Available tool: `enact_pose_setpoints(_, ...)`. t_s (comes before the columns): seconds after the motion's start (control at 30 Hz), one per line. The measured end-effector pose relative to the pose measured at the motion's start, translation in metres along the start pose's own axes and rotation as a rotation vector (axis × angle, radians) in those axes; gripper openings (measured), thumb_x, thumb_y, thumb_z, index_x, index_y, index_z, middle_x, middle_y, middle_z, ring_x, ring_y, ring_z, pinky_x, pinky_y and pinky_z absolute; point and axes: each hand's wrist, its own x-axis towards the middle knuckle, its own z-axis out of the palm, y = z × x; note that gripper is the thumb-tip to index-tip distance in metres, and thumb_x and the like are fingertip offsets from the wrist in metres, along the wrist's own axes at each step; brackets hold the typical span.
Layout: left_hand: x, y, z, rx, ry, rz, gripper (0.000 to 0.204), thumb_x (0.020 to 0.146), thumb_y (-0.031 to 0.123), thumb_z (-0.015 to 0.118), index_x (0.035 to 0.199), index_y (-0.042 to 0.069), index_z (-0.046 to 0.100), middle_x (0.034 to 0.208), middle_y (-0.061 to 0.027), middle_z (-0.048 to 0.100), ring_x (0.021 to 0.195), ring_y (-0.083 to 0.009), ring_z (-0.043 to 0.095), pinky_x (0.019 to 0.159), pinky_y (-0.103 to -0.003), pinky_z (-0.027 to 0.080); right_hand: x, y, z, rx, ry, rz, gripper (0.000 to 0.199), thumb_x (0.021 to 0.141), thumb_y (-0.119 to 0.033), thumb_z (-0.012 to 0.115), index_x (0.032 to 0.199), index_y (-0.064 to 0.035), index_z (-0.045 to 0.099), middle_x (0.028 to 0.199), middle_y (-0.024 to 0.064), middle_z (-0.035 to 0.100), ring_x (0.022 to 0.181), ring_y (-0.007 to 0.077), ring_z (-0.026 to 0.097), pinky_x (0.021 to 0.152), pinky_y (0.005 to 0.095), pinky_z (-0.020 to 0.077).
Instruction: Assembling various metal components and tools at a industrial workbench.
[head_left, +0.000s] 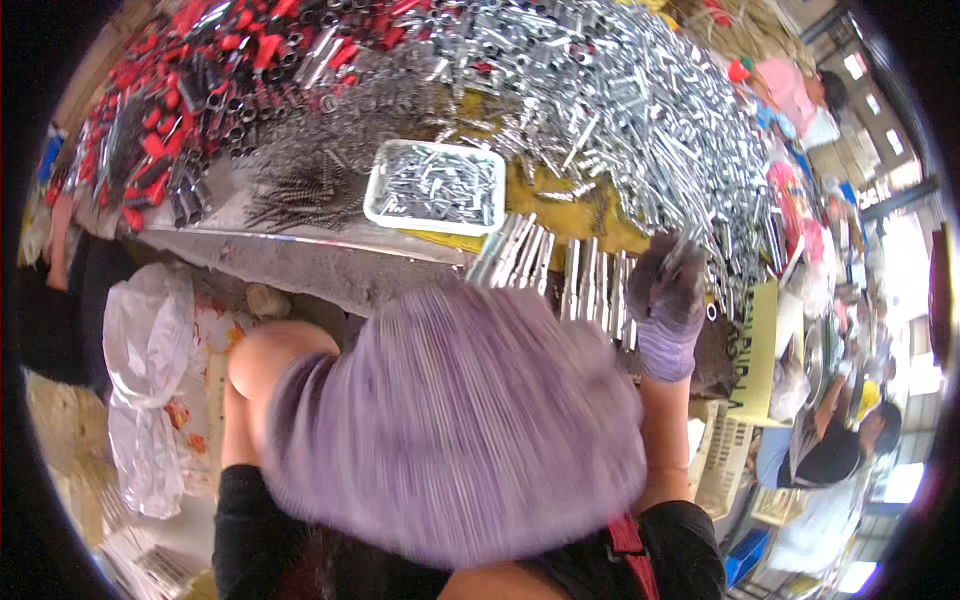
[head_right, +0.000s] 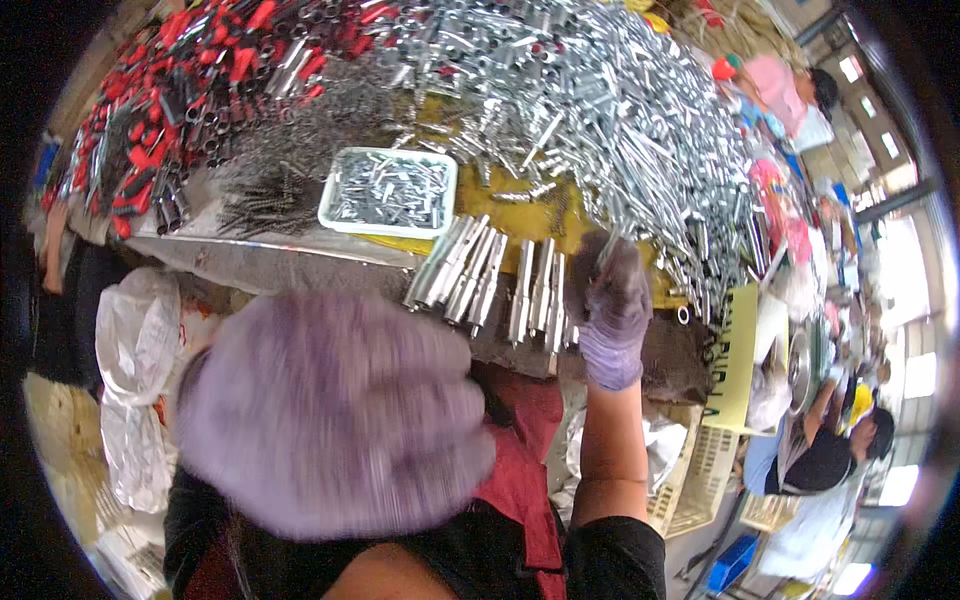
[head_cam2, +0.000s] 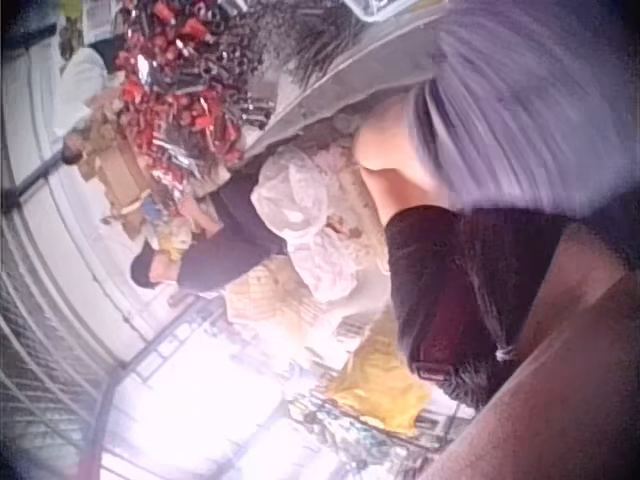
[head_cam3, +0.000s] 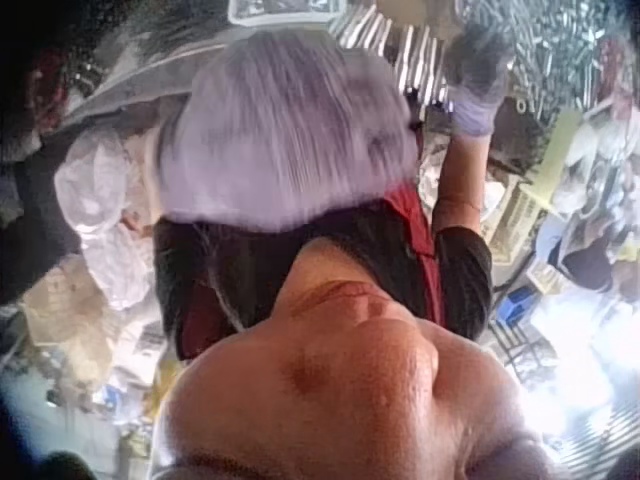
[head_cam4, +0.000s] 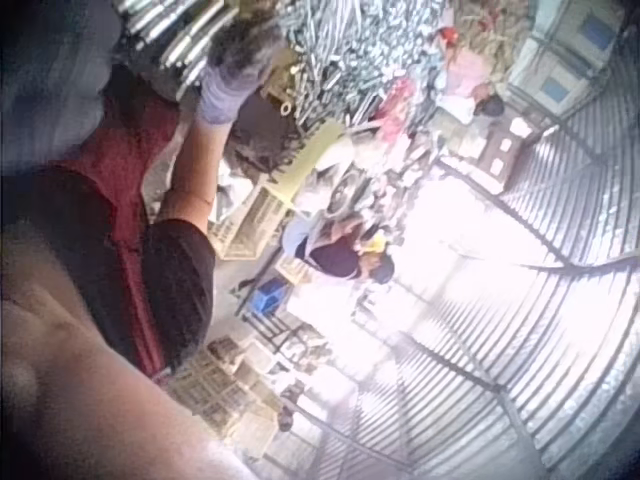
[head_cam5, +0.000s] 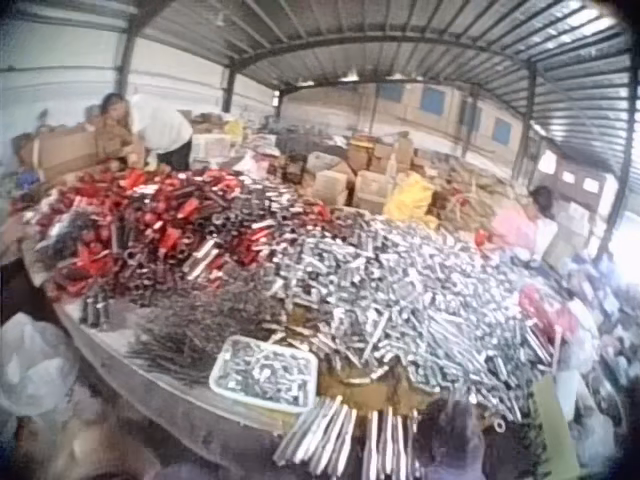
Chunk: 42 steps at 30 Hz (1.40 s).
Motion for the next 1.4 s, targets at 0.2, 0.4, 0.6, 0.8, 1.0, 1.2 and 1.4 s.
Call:
enact_pose_setpoints(0.2, -0.016, 0.023, -0.039, 0.043, 0.016, -0.055, 0.024, 0.076, 0.028, 0.058, 0.09, 0.008, 0.058, 0.062, -0.0063, 0.056, 0.055, -0.0251, 0.057, 0.047, -0.037, 0.044, -0.017, -0.048, 0.034, 0.102, -0.098, 0.604, 0.034, 0.084, -0.037, 0.061, 0.099, -0.006, 0.061, 0.077, -0.0016, 0.059, 0.063, 0.0057, 0.052, 0.051, 0.019, 0.0362)
enact_pose_setpoints(0.4, -0.034, 0.034, -0.068, 0.12, -0.06, -0.11, 0.023, 0.072, 0.027, 0.061, 0.088, 0.01, 0.059, 0.064, -0.0048, 0.057, 0.054, -0.023, 0.057, 0.046, -0.036, 0.044, 0.007, -0.06, 0.05, 0.146, -0.144, 0.281, 0.037, 0.086, -0.031, 0.057, 0.11, -0.003, 0.058, 0.082, 0.0004, 0.061, 0.055, 0.0036, 0.049, 0.046, 0.0166, 0.0347)
enact_pose_setpoints(0.6, -0.025, 0.045, -0.088, 0.24, -0.11, -0.077, 0.022, 0.069, 0.026, 0.064, 0.085, 0.011, 0.06, 0.065, -0.0034, 0.057, 0.054, -0.0209, 0.056, 0.045, -0.036, 0.043, 0.101, -0.031, 0.099, -0.779, -0.341, 0.298, 0.053, 0.079, -0.033, 0.06, 0.121, -0.0033, 0.045, 0.096, 0.0115, 0.056, 0.089, 0.02, 0.052, 0.08, 0.0306, 0.0401)
enact_pose_setpoints(0.8, -0.04, 0.049, -0.094, 0.072, -0.152, 0.047, 0.035, 0.058, 0.024, 0.068, 0.09, 0.011, 0.063, 0.067, 0.0001, 0.057, 0.051, -0.0144, 0.054, 0.039, -0.032, 0.039, 0.251, 0.107, 0.111, -1.317, -0.339, 0.125, 0.048, 0.083, -0.035, 0.052, 0.121, -0.0056, 0.048, 0.12, 0.0224, 0.051, 0.112, 0.0349, 0.049, 0.094, 0.0414, 0.0388)
enact_pose_setpoints(1.0, -0.061, -0.056, 0.033, -0.867, -0.182, -0.222, 0.044, 0.083, 0.019, 0.062, 0.121, 0.001, 0.049, 0.09, -0.0089, 0.062, 0.073, -0.0155, 0.06, 0.064, -0.031, 0.049, 0.251, 0.118, 0.09, -1.448, -0.31, 0.215, 0.042, 0.081, -0.037, 0.052, 0.105, -0.0032, 0.053, 0.107, 0.0227, 0.058, 0.099, 0.0382, 0.056, 0.087, 0.0441, 0.0424)
enact_pose_setpoints(1.2, -0.024, -0.083, 0.124, -1.829, 0.422, -0.758, 0.066, 0.084, 0.042, 0.057, 0.132, 0.004, 0.032, 0.114, -0.0123, 0.05, 0.089, -0.0174, 0.055, 0.069, -0.033, 0.049, 0.094, -0.028, 0.113, -1.147, -0.892, 0.136, 0.034, 0.091, -0.039, 0.044, 0.115, -0.0167, 0.052, 0.081, 0.0059, 0.062, 0.064, 0.0208, 0.061, 0.063, 0.0351, 0.0509)
enact_pose_setpoints(1.4, -0.007, -0.063, 0.134, -1.784, 0.481, -0.678, 0.06, 0.082, 0.054, 0.054, 0.117, 0.006, 0.044, 0.106, -0.0098, 0.053, 0.095, -0.02, 0.054, 0.081, -0.037, 0.048, 0.011, -0.077, 0.084, -0.899, -0.805, -0.154, 0.038, 0.084, -0.033, 0.054, 0.112, -0.0068, 0.051, 0.095, 0.0153, 0.061, 0.078, 0.0323, 0.062, 0.065, 0.0381, 0.0502)
